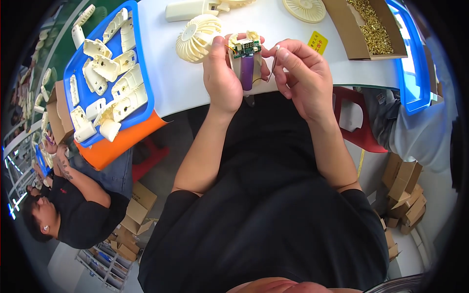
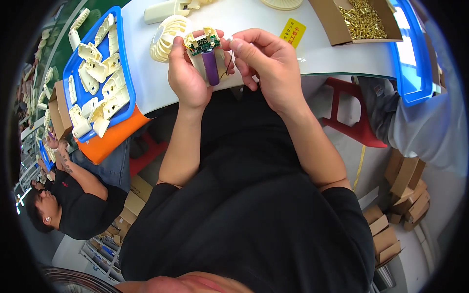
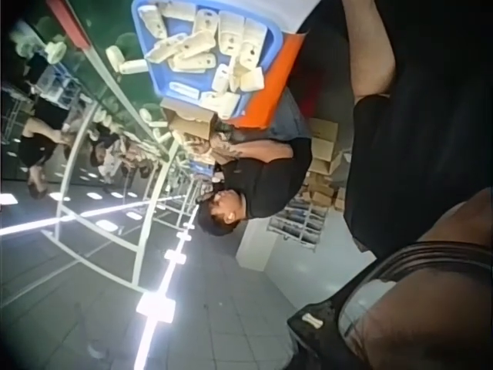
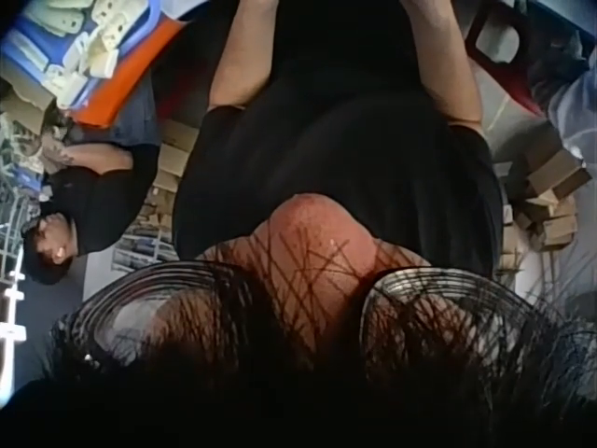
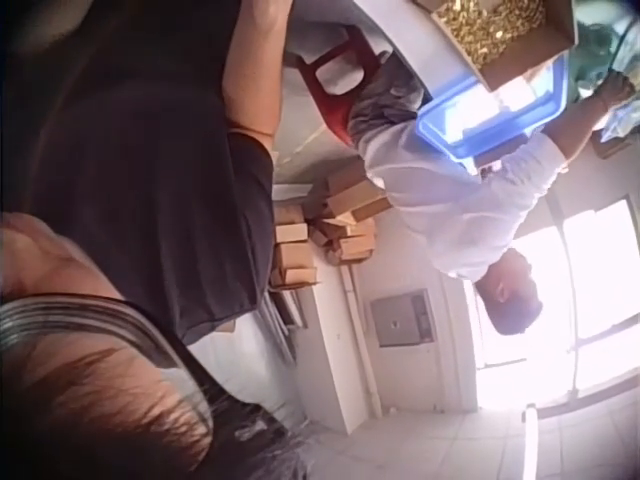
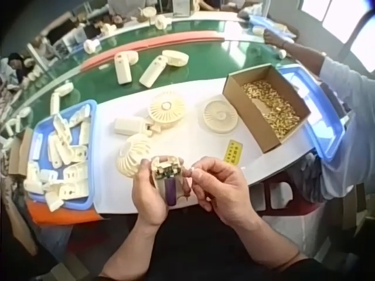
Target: The person assembles portable handheld electric fans by hand, combining fan casings, fan blades, circuit boards, and screws on a production line.
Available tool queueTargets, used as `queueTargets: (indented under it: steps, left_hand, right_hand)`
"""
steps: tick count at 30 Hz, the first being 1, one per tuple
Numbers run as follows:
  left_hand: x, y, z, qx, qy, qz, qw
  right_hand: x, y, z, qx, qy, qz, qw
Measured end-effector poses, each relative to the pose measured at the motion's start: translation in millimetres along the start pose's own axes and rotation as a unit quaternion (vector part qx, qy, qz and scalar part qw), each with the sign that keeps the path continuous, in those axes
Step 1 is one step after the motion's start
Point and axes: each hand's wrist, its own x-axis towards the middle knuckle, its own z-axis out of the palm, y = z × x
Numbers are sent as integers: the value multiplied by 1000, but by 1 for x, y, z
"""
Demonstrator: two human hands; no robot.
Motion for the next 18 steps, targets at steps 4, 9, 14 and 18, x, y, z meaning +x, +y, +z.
queueTargets:
  steps: [4,9,14,18]
  left_hand:
    - [-1,1,12,-10,58,28,998]
    - [-3,3,11,19,44,52,998]
    - [-8,3,10,77,26,43,996]
    - [-9,3,11,103,21,59,993]
  right_hand:
    - [-4,4,-2,-95,-25,3,995]
    - [-2,4,6,-129,-9,-8,992]
    - [-3,4,7,-122,-2,-14,992]
    - [-3,0,7,-124,11,8,992]
